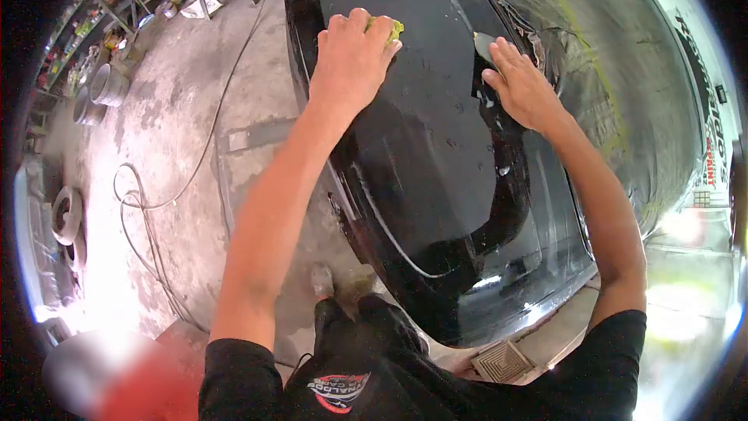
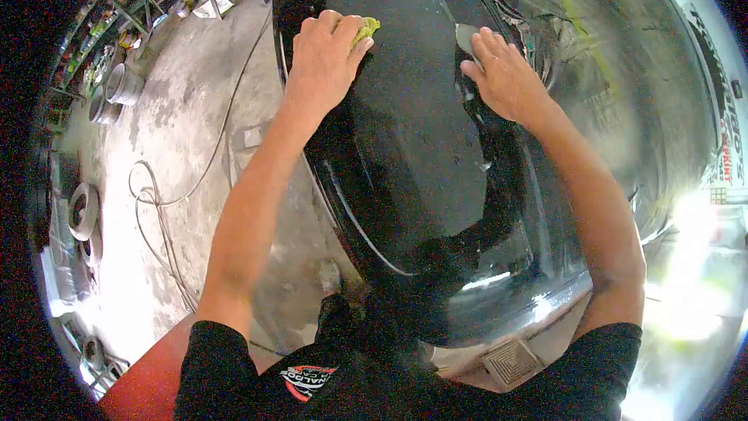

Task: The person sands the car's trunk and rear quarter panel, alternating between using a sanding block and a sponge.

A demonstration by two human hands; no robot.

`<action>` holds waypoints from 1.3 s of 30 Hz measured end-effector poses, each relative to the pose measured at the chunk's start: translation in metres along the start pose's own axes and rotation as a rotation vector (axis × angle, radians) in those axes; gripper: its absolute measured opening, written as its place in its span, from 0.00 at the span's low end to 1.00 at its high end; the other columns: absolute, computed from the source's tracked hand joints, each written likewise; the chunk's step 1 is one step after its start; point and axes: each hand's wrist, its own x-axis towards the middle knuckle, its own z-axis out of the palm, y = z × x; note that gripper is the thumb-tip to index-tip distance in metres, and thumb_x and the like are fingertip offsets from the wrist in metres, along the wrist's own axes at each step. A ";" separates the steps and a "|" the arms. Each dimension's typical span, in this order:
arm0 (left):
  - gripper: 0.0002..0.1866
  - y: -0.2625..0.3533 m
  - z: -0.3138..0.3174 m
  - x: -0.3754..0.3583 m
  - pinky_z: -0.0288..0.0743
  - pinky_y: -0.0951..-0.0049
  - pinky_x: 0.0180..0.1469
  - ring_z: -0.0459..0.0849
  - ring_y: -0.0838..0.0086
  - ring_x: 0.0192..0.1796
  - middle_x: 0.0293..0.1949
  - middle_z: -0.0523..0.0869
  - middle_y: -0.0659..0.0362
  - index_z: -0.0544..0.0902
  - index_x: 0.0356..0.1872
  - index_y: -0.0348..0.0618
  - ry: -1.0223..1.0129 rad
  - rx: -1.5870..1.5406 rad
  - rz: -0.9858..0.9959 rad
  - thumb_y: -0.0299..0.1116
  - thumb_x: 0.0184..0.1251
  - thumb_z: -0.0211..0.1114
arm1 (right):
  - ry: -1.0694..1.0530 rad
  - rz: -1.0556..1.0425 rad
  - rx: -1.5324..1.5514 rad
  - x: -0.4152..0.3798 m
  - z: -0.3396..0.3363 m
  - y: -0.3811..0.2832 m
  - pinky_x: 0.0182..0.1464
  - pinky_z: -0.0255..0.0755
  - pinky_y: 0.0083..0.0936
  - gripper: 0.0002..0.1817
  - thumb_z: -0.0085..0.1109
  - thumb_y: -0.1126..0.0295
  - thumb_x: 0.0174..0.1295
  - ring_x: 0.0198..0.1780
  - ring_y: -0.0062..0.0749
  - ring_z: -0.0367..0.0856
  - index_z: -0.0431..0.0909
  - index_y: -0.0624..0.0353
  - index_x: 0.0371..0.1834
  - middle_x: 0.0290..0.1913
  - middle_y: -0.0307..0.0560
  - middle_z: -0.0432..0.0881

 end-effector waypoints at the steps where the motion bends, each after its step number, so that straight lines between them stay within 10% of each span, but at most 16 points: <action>1: 0.15 0.001 0.001 0.001 0.78 0.53 0.48 0.81 0.54 0.45 0.45 0.81 0.53 0.82 0.51 0.47 -0.004 0.012 -0.004 0.38 0.68 0.71 | -0.026 0.004 -0.004 0.003 0.000 0.002 0.78 0.58 0.55 0.32 0.45 0.51 0.80 0.78 0.64 0.62 0.67 0.71 0.71 0.77 0.71 0.63; 5: 0.15 -0.006 0.004 0.002 0.78 0.53 0.48 0.81 0.54 0.45 0.46 0.81 0.53 0.83 0.52 0.47 -0.013 -0.023 -0.004 0.39 0.68 0.71 | 0.074 -0.216 -0.310 0.107 0.031 0.032 0.67 0.70 0.53 0.30 0.44 0.50 0.79 0.69 0.63 0.72 0.75 0.72 0.62 0.66 0.70 0.74; 8: 0.15 -0.010 0.003 0.005 0.77 0.53 0.49 0.81 0.55 0.46 0.46 0.81 0.53 0.82 0.52 0.47 -0.022 -0.019 -0.008 0.39 0.68 0.71 | 0.022 0.036 -0.115 0.193 0.046 0.043 0.65 0.73 0.51 0.28 0.43 0.51 0.80 0.69 0.61 0.74 0.77 0.71 0.59 0.66 0.69 0.75; 17: 0.14 -0.002 -0.001 0.002 0.77 0.54 0.49 0.81 0.55 0.47 0.46 0.81 0.53 0.83 0.50 0.46 -0.043 -0.039 -0.021 0.39 0.69 0.70 | 0.122 -0.086 -0.026 0.032 0.018 0.024 0.71 0.67 0.54 0.30 0.43 0.52 0.80 0.73 0.61 0.70 0.72 0.70 0.68 0.72 0.65 0.72; 26: 0.14 -0.004 0.003 0.000 0.77 0.53 0.50 0.81 0.55 0.48 0.45 0.81 0.54 0.83 0.50 0.48 -0.031 -0.014 -0.017 0.39 0.68 0.71 | 0.197 -0.144 -0.205 0.227 0.071 0.075 0.60 0.75 0.52 0.23 0.42 0.55 0.81 0.60 0.59 0.80 0.74 0.67 0.54 0.58 0.63 0.79; 28: 0.13 -0.006 0.003 0.001 0.77 0.53 0.51 0.81 0.57 0.49 0.46 0.81 0.55 0.83 0.49 0.49 -0.042 0.004 -0.003 0.40 0.68 0.71 | 0.245 -0.413 -0.489 0.202 0.091 0.100 0.61 0.74 0.53 0.23 0.42 0.54 0.80 0.62 0.58 0.78 0.74 0.67 0.56 0.60 0.60 0.78; 34: 0.15 -0.003 0.002 0.001 0.78 0.53 0.48 0.82 0.53 0.47 0.47 0.83 0.53 0.84 0.53 0.48 -0.017 0.002 0.006 0.39 0.69 0.70 | -0.079 -0.001 0.104 -0.112 -0.024 -0.010 0.82 0.48 0.51 0.34 0.53 0.60 0.77 0.83 0.58 0.53 0.58 0.67 0.80 0.83 0.64 0.56; 39: 0.15 0.001 0.003 0.002 0.78 0.52 0.47 0.82 0.53 0.47 0.47 0.82 0.53 0.83 0.52 0.48 -0.008 0.021 0.008 0.39 0.69 0.71 | -0.032 0.012 0.085 -0.088 -0.013 -0.009 0.82 0.50 0.50 0.33 0.51 0.58 0.78 0.82 0.58 0.56 0.59 0.67 0.80 0.82 0.64 0.58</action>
